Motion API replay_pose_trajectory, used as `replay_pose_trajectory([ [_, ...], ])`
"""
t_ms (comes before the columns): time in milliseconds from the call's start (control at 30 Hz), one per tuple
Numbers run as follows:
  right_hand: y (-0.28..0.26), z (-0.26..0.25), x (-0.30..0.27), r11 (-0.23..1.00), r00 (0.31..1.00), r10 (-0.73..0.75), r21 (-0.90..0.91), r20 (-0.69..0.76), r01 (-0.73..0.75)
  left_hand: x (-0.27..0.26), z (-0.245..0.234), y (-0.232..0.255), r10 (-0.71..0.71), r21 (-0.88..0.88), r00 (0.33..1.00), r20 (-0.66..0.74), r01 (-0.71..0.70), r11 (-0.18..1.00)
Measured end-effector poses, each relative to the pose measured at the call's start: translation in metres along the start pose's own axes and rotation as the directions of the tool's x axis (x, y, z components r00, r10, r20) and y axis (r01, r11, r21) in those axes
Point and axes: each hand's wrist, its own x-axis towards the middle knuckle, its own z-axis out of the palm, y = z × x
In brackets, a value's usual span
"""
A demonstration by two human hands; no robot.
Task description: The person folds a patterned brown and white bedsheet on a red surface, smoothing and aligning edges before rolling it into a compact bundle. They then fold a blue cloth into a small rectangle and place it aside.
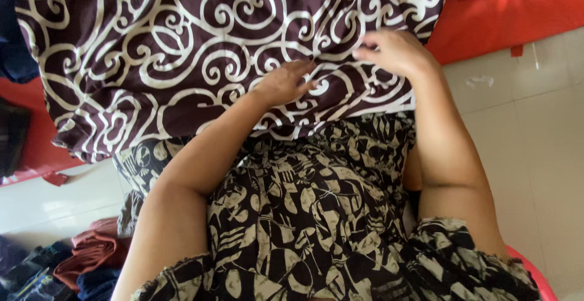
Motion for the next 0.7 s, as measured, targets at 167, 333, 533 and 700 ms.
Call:
replay_pose_trajectory([
  [167, 0.012, 0.009, 0.115, 0.992, 0.927, -0.028, 0.103, -0.374, 0.072, 0.032, -0.021, -0.042, -0.221, 0.24, 0.971, -0.097, 0.238, 0.941],
  [333, 0.071, 0.068, 0.26, 0.706, 0.6, 0.294, 0.592, -0.744, 0.388, 0.075, -0.003, -0.08, -0.117, 0.317, 0.971, -0.211, 0.181, 0.931],
  [533, 0.125, 0.097, 0.336, -0.476, 0.739, 0.659, 0.683, -0.139, 0.554, 0.245, 0.013, -0.074, -0.175, -0.566, 0.821, -0.543, -0.204, 0.799],
  [700, 0.123, 0.084, 0.339, -0.463, 0.789, 0.605, 0.759, -0.107, 0.458, 0.362, 0.018, -0.075, -0.504, -0.961, 0.844, -0.183, -0.046, 0.271],
])
